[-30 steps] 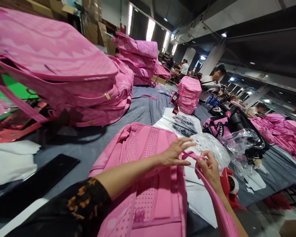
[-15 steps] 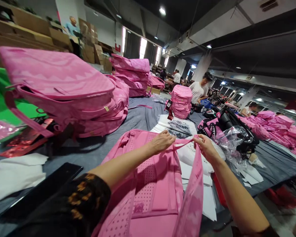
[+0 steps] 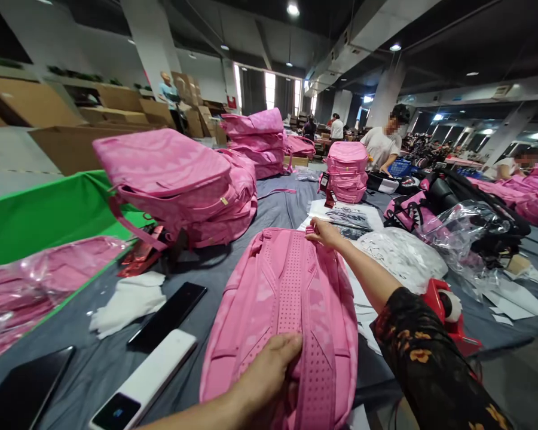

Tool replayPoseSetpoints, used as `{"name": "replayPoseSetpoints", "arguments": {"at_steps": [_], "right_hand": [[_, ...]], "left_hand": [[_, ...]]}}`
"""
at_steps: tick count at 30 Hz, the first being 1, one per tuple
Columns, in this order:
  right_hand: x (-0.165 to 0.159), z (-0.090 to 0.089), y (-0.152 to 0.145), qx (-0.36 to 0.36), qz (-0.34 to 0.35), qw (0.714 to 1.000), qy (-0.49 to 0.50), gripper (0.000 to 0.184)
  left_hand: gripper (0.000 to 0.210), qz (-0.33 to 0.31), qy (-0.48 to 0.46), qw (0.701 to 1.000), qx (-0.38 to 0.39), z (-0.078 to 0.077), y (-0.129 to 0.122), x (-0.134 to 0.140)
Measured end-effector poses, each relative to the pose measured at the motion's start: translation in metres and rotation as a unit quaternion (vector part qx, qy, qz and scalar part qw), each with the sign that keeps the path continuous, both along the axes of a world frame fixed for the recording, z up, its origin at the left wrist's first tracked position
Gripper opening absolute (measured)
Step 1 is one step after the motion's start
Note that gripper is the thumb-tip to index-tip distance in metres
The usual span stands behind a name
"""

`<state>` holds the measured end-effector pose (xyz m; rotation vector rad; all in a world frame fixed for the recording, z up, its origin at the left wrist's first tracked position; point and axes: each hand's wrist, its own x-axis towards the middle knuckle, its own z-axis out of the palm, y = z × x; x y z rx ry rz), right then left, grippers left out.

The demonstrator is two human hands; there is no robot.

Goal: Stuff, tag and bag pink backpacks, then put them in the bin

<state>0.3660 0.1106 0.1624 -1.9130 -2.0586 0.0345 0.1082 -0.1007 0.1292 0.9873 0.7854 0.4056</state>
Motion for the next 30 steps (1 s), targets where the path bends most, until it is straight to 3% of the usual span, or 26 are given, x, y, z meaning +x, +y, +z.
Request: {"name": "replayPoseSetpoints", "arguments": {"at_steps": [1,3,5,6,7,8,10,11,12,14,16,19,23,27,30], "right_hand": [[0.0,-0.005,0.001,0.001,-0.005,1.0,-0.011,0.03],[0.0,-0.015,0.001,0.009,-0.015,1.0,-0.02,0.033],[0.001,-0.028,0.0,0.016,-0.03,0.999,-0.026,0.042],[0.002,-0.034,-0.001,0.017,-0.036,0.999,-0.027,0.047],[0.002,-0.041,-0.002,0.016,-0.039,0.999,-0.028,0.05],[0.002,-0.048,-0.003,0.014,-0.038,0.999,-0.03,0.051],[0.003,-0.061,-0.005,0.02,-0.02,0.999,-0.032,0.049],[0.004,-0.067,-0.005,0.031,-0.004,0.999,-0.027,0.048],[0.006,-0.072,-0.004,0.045,0.012,0.999,-0.017,0.048],[0.01,-0.081,-0.001,0.08,0.04,0.996,0.014,0.047],[0.015,-0.086,0.001,0.115,0.054,0.991,0.047,0.045],[0.015,-0.091,-0.001,0.168,0.075,0.979,0.086,0.041],[-0.001,-0.095,-0.023,0.221,0.104,0.963,0.111,0.036],[-0.018,-0.099,-0.057,0.255,0.137,0.951,0.106,0.032],[-0.021,-0.106,-0.075,0.25,0.154,0.951,0.096,0.021]], "left_hand": [[0.066,-0.009,0.012,1.0,-0.003,0.0,-0.002,-0.005],[0.069,-0.096,0.06,0.993,0.043,0.003,0.003,-0.018],[0.068,-0.176,0.134,0.965,0.143,0.01,0.028,-0.032],[0.067,-0.175,0.171,0.946,0.212,0.013,0.048,-0.039],[0.066,-0.143,0.205,0.924,0.289,0.017,0.074,-0.045],[0.062,-0.071,0.23,0.896,0.374,0.018,0.104,-0.049],[0.046,0.087,0.257,0.81,0.52,0.016,0.171,-0.051],[0.04,0.144,0.277,0.769,0.558,0.012,0.204,-0.048],[0.041,0.166,0.292,0.745,0.577,0.006,0.235,-0.042],[0.046,0.141,0.312,0.722,0.601,-0.009,0.281,-0.024],[0.042,0.109,0.3,0.72,0.617,-0.025,0.304,-0.001],[0.032,0.115,0.265,0.712,0.64,-0.045,0.3,0.022],[0.026,0.167,0.233,0.683,0.672,-0.069,0.264,0.011],[0.023,0.236,0.188,0.596,0.744,-0.093,0.228,-0.02],[0.02,0.21,0.198,0.541,0.79,-0.107,0.205,-0.036]]}}
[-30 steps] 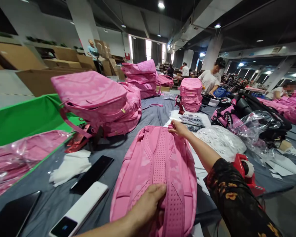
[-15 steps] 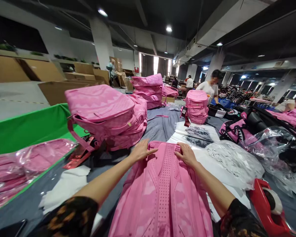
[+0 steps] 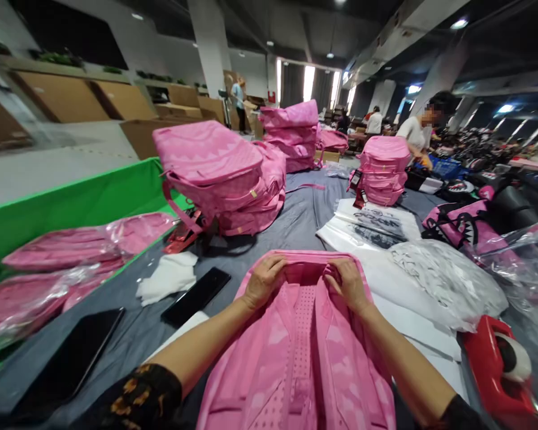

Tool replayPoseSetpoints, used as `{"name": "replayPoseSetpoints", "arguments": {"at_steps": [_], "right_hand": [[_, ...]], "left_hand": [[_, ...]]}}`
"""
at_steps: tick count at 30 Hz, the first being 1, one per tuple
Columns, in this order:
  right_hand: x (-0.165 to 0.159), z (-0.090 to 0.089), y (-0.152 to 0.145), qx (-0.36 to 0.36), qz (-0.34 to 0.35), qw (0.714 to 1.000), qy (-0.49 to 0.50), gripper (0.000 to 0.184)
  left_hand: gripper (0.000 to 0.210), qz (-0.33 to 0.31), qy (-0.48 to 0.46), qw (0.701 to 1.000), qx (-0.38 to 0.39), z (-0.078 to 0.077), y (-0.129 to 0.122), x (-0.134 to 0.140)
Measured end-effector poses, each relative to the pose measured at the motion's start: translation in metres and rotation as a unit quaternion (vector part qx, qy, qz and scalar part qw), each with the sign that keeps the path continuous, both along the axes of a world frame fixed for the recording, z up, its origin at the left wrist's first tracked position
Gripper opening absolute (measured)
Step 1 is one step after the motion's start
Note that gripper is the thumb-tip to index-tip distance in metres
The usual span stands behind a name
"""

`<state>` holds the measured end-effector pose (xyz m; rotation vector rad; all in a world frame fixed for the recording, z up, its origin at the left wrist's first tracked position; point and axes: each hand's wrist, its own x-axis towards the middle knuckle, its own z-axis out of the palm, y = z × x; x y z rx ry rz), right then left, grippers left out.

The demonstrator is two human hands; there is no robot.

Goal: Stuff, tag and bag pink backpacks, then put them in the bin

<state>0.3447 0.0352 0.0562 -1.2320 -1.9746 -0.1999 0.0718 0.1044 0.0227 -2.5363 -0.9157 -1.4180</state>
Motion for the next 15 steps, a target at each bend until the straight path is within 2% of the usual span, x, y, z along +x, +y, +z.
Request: {"name": "replayPoseSetpoints", "arguments": {"at_steps": [3,6,9,12,15], "right_hand": [[0.005,-0.011,-0.01,-0.024,0.015,1.0,-0.007,0.018],[0.014,-0.02,-0.01,-0.082,0.019,0.996,-0.027,0.019],[0.018,-0.015,0.01,-0.189,-0.001,0.98,-0.067,0.019],[0.014,-0.002,0.05,-0.292,-0.07,0.95,-0.087,0.02],[0.007,0.003,0.087,-0.323,-0.142,0.932,-0.085,0.023]], "left_hand": [[0.024,-0.002,0.077,0.997,0.02,-0.009,-0.012,-0.006],[0.026,0.006,0.185,0.98,-0.077,-0.013,-0.006,-0.003],[0.023,0.007,0.246,0.951,-0.188,-0.013,0.022,0.01],[0.026,0.04,0.24,0.94,-0.239,-0.009,0.062,0.028],[0.035,0.079,0.236,0.928,-0.276,0.002,0.085,0.04]]}}
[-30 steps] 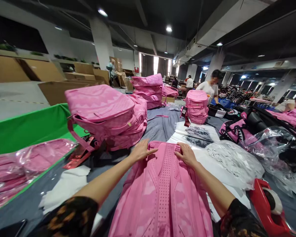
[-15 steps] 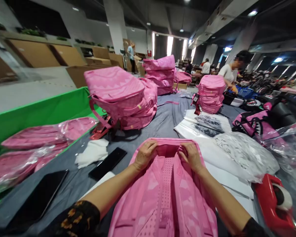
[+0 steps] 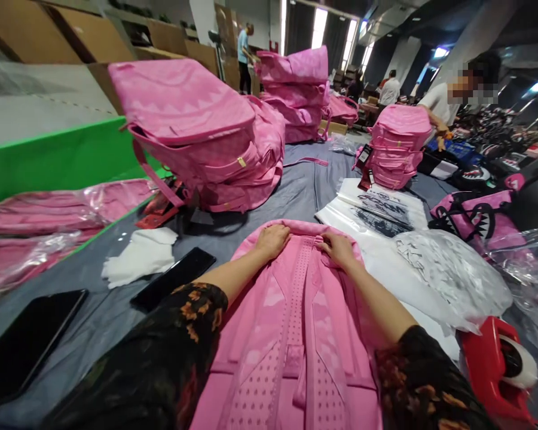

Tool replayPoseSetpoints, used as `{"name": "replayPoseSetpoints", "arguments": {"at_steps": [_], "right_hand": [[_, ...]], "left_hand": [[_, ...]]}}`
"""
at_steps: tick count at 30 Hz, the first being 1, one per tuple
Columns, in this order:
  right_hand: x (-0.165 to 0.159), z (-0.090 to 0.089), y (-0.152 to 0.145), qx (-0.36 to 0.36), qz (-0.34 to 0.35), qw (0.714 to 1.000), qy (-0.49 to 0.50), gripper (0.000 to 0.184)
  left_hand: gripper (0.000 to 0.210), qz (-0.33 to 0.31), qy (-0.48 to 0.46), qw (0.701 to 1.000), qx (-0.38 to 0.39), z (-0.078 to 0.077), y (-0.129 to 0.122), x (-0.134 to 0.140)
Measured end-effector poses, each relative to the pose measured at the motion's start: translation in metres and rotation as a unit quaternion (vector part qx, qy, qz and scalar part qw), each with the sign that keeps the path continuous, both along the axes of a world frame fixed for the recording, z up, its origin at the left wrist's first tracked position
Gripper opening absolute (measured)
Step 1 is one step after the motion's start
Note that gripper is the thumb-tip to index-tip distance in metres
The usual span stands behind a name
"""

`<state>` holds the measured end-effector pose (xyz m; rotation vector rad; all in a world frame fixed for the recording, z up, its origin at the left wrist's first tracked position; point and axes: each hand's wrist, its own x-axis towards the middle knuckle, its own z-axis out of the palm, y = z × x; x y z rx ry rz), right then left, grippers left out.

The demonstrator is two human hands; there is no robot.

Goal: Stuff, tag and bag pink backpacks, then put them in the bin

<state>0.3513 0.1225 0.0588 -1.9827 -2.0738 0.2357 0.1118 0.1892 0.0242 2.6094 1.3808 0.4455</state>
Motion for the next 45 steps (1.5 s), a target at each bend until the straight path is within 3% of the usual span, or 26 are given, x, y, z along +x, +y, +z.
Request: {"name": "replayPoseSetpoints", "arguments": {"at_steps": [3,6,7,8,10,13,15,18,21,25,29,32,34,36,39,42,45], "right_hand": [[-0.002,-0.007,0.018,0.022,-0.02,0.999,0.015,0.024],[-0.004,-0.022,0.021,0.067,-0.017,0.997,0.047,0.022],[-0.005,-0.027,0.02,0.085,-0.013,0.995,0.051,0.021],[-0.006,-0.032,0.018,0.101,-0.011,0.994,0.05,0.019],[-0.008,-0.038,0.015,0.135,-0.004,0.99,0.038,0.017],[-0.003,-0.037,0.011,0.203,0.044,0.978,-0.008,0.021],[0.007,-0.025,0.012,0.249,0.081,0.963,-0.064,0.029],[0.026,0.006,0.02,0.174,0.04,0.973,-0.149,0.045],[0.04,0.03,0.045,0.025,-0.006,0.985,-0.173,0.038],[0.048,0.028,0.083,-0.048,0.007,0.986,-0.162,0.039],[0.05,0.018,0.091,-0.054,-0.014,0.986,-0.155,0.036],[0.043,0.015,0.068,-0.014,-0.042,0.986,-0.161,0.036],[0.031,0.014,0.037,0.011,-0.051,0.985,-0.166,0.043],[0.014,0.012,-0.006,0.063,-0.009,0.985,-0.16,0.044],[-0.023,0.008,-0.078,0.138,0.125,0.975,-0.118,0.045],[-0.058,-0.002,-0.126,0.054,0.18,0.978,-0.093,0.054],[-0.074,-0.015,-0.137,-0.024,0.159,0.983,-0.092,0.058]], "left_hand": [[0.044,-0.002,0.004,1.0,-0.009,0.015,-0.01,0.009],[0.079,0.012,0.001,1.0,-0.024,0.023,-0.042,0.028],[0.085,0.015,0.003,0.997,-0.075,0.024,-0.053,0.036],[0.09,0.009,0.011,0.991,-0.13,0.023,-0.062,0.045],[0.101,-0.016,0.019,0.985,-0.171,0.018,-0.073,0.058],[0.1,-0.02,-0.016,0.989,-0.146,0.008,-0.074,0.064],[0.098,-0.005,-0.055,0.991,-0.124,0.003,-0.072,0.061],[0.094,0.01,-0.083,0.991,-0.102,0.001,-0.075,0.057],[0.083,0.034,-0.091,0.992,-0.082,0.0,-0.08,0.053],[0.069,0.033,-0.115,0.993,-0.024,-0.007,-0.075,0.052],[0.078,-0.007,-0.056,0.998,-0.04,-0.007,-0.057,0.061],[0.076,0.004,-0.025,0.999,-0.042,-0.003,-0.046,0.067],[0.071,0.011,-0.032,0.999,-0.019,-0.004,-0.044,0.068],[0.068,0.009,-0.049,0.999,0.002,-0.009,-0.043,0.067],[0.061,0.006,-0.096,0.995,-0.006,-0.014,-0.04,0.066],[0.054,0.002,-0.14,0.989,-0.047,-0.01,-0.031,0.065],[0.052,-0.023,-0.141,0.986,-0.085,0.009,-0.032,0.058]]}}
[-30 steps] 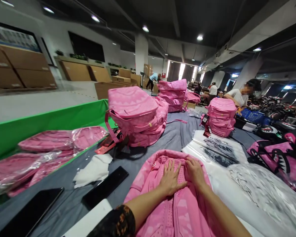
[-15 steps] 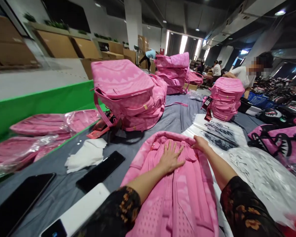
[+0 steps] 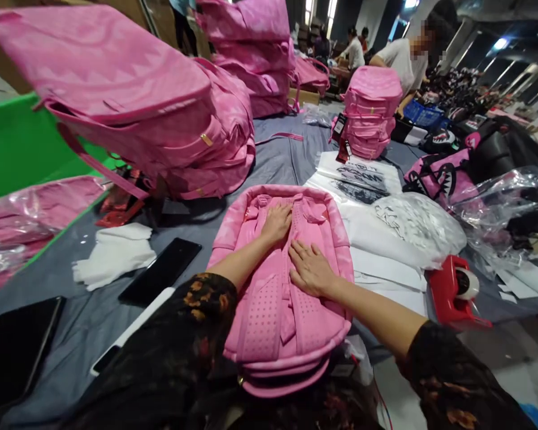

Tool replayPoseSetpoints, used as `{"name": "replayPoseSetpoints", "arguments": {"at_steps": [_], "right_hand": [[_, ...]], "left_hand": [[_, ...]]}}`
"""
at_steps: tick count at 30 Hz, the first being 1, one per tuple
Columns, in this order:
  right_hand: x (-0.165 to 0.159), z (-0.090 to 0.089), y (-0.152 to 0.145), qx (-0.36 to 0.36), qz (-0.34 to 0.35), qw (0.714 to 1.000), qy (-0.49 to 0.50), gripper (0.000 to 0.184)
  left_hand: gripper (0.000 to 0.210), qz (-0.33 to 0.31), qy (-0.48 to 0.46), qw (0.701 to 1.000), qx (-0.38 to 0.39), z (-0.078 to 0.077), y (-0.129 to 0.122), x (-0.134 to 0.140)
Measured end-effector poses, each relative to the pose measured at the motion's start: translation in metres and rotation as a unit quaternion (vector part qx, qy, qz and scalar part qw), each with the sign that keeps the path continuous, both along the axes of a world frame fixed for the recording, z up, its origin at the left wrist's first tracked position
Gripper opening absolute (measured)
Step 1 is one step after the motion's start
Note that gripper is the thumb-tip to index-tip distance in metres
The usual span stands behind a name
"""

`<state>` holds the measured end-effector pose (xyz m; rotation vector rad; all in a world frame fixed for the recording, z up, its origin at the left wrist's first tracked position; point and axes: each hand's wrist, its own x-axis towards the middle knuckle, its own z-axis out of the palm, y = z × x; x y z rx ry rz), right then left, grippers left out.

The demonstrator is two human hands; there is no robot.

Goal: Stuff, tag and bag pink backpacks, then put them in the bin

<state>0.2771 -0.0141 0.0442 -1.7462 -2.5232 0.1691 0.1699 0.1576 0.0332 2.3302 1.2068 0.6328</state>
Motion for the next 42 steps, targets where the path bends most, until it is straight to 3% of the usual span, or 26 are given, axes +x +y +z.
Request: {"name": "replayPoseSetpoints", "arguments": {"at_steps": [3,5,7,10,13,16,18,19,21,23,25,28,32,35,38,40,42], "right_hand": [[0.001,-0.011,0.006,0.013,-0.023,1.0,0.013,0.055],[0.002,-0.016,0.007,0.015,-0.022,0.999,0.022,0.053],[0.002,-0.019,0.006,0.017,-0.019,0.999,0.03,0.053],[0.0,-0.024,0.007,0.048,-0.031,0.997,0.049,0.052],[0.0,-0.027,0.013,0.089,-0.055,0.991,0.085,0.05],[0.001,-0.018,0.017,0.127,-0.102,0.978,0.129,0.047],[0.001,-0.003,0.011,0.158,-0.085,0.972,0.149,0.044],[0.0,0.006,0.005,0.163,-0.037,0.974,0.152,0.041],[-0.006,0.022,-0.01,0.12,0.157,0.972,0.129,0.032],[-0.014,0.031,-0.026,0.027,0.379,0.922,0.073,0.022],[-0.022,0.033,-0.037,-0.048,0.491,0.869,0.022,0.016],[-0.026,0.019,-0.041,-0.076,0.491,0.868,0.012,0.015],[-0.021,-0.012,-0.03,-0.068,0.49,0.868,0.047,0.012],[-0.02,-0.031,-0.02,-0.059,0.485,0.871,0.052,0.009],[-0.02,-0.038,-0.022,-0.001,0.439,0.898,0.037,0.007],[-0.018,-0.038,-0.033,0.056,0.408,0.911,0.029,0.011],[-0.012,-0.034,-0.043,0.117,0.414,0.902,0.034,0.018]], "left_hand": [[0.042,-0.087,0.005,0.995,-0.043,0.028,-0.035,-0.024],[0.034,-0.21,0.009,0.975,-0.075,0.045,-0.076,-0.047],[0.036,-0.375,0.008,0.925,-0.058,0.052,-0.12,-0.065],[0.035,-0.467,0.015,0.882,0.067,0.039,-0.158,-0.071],[0.035,-0.478,0.003,0.869,0.123,0.009,-0.158,-0.063],[0.029,-0.437,0.009,0.889,0.139,-0.016,-0.149,-0.059],[0.026,-0.385,0.028,0.909,0.158,-0.024,-0.147,-0.058],[0.025,-0.365,0.037,0.915,0.168,-0.026,-0.147,-0.059],[0.021,-0.359,0.049,0.915,0.179,-0.026,-0.143,-0.061],[0.017,-0.382,0.059,0.903,0.186,-0.022,-0.138,-0.065],[0.019,-0.377,0.071,0.9,0.205,-0.018,-0.132,-0.072],[0.039,-0.253,0.085,0.933,0.241,-0.022,-0.132,-0.081],[0.066,-0.078,0.092,0.966,0.228,-0.042,-0.136,-0.082],[0.078,-0.045,0.105,0.974,0.195,-0.049,-0.131,-0.077],[0.075,-0.045,0.13,0.977,0.165,-0.045,-0.133,-0.074],[0.072,-0.037,0.152,0.976,0.151,-0.043,-0.146,-0.075],[0.073,-0.026,0.17,0.974,0.147,-0.045,-0.168,-0.078]]}}
